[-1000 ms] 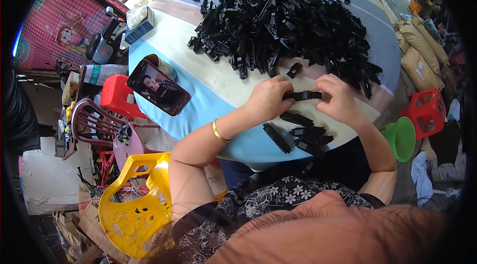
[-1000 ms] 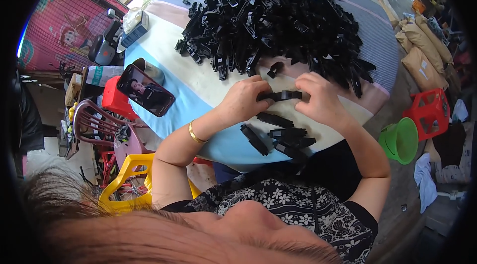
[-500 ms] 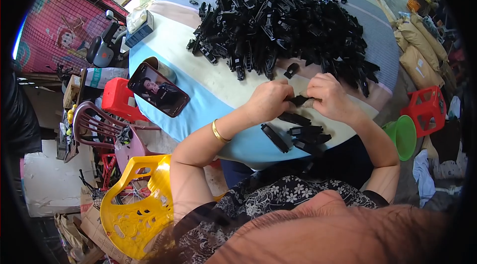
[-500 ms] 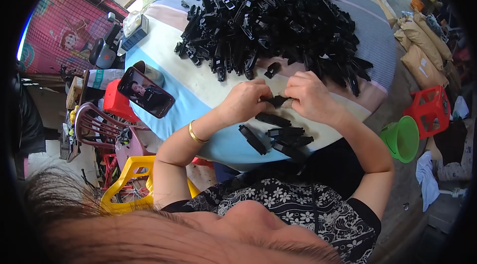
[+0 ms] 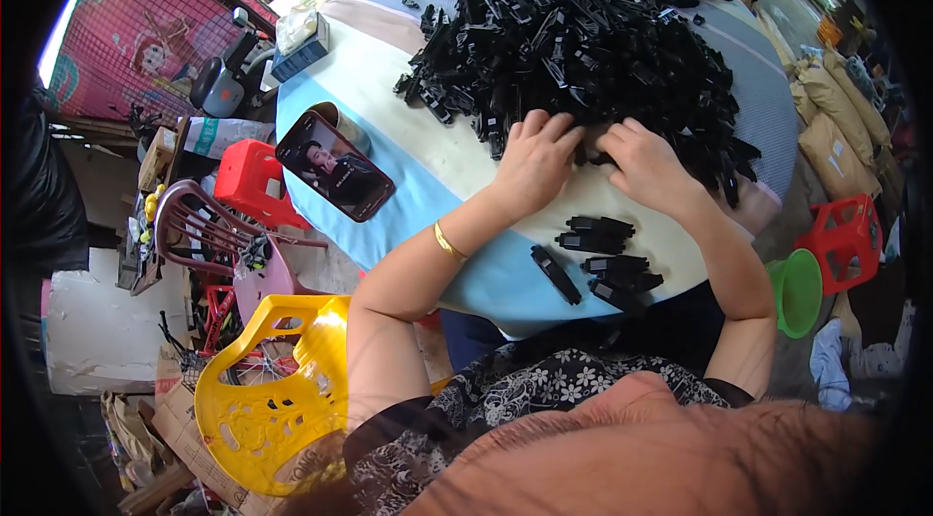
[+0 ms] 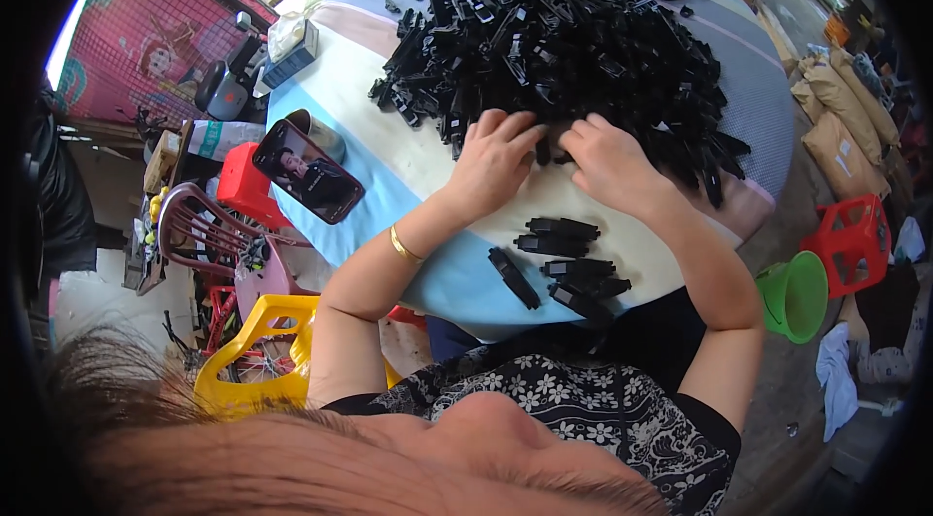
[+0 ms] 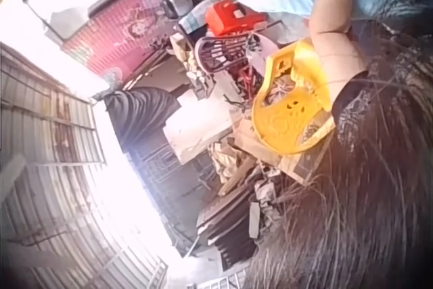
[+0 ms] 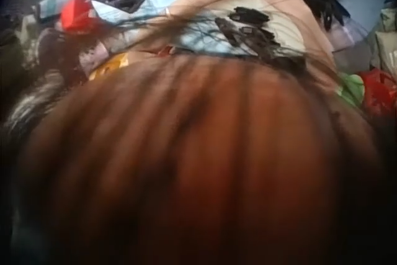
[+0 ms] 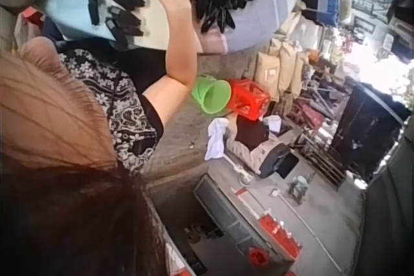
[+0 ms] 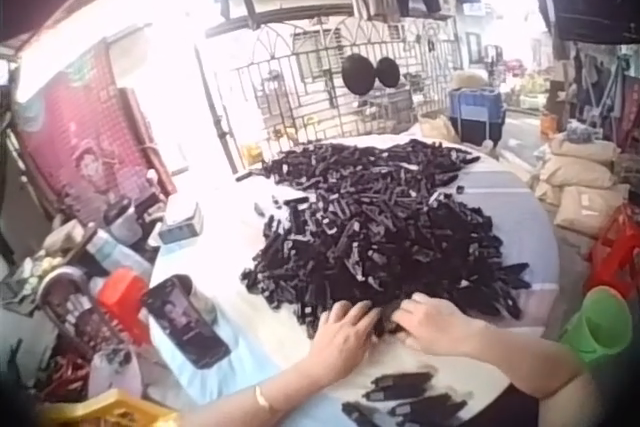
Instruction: Sorting and inspecting small black plastic manufacturing components on a table.
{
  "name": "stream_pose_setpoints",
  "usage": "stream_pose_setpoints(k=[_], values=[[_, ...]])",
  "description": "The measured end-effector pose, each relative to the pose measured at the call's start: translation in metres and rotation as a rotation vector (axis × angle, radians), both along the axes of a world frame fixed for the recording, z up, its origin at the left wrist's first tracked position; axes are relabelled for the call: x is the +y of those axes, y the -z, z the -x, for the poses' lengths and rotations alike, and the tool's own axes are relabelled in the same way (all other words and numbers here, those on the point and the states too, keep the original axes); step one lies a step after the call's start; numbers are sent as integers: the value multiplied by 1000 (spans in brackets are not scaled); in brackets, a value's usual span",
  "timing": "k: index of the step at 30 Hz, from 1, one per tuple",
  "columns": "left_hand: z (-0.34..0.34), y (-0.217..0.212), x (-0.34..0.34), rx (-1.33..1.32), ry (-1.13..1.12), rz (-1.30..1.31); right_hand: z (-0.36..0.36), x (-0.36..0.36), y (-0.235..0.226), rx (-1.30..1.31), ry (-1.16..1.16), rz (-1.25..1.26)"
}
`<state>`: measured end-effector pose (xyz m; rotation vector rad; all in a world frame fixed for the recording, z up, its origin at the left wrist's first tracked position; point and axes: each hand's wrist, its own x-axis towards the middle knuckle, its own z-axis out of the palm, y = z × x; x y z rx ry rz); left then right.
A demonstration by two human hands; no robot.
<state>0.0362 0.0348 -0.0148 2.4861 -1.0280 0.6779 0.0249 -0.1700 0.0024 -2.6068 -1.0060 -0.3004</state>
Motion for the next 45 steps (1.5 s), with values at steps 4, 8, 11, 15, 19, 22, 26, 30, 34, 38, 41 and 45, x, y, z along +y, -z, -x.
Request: stream_pose_setpoints(k=[4, 8, 11, 15, 19, 22, 26, 30, 34, 38, 41, 45], values=[[-6, -1, 4, 0, 6, -70, 6, -12, -15, 172, 2, -138], [-3, -5, -1, 174, 157, -66, 8, -16, -30, 469, -12, -542], [10, -4, -9, 191, 153, -12, 8, -19, -31, 585, 16, -615], [12, 1, -9, 289, 57, 32, 10, -12, -18, 759, 77, -653], [17, -7, -4, 292, -47, -32, 13, -7, -14, 727, 107, -506], [17, -12, 7, 386, -43, -113, 16, -3, -15, 415, 84, -332], [17, -15, 9, 441, -48, -73, 13, -13, -8, 67, -15, -248], [12, -10, 7, 457, -13, -33, 11, -18, -7, 31, -30, -156], [10, -2, 2, 430, 89, 30, 5, -14, -5, 18, -118, -168], [15, -1, -3, 408, 104, 76, 2, -10, 7, 30, -210, -238], [5, -17, 5, 657, 228, -78, 3, -9, -2, 322, -197, -218], [-2, -25, 18, 394, 237, 135, 4, -7, -8, 280, -165, -203]])
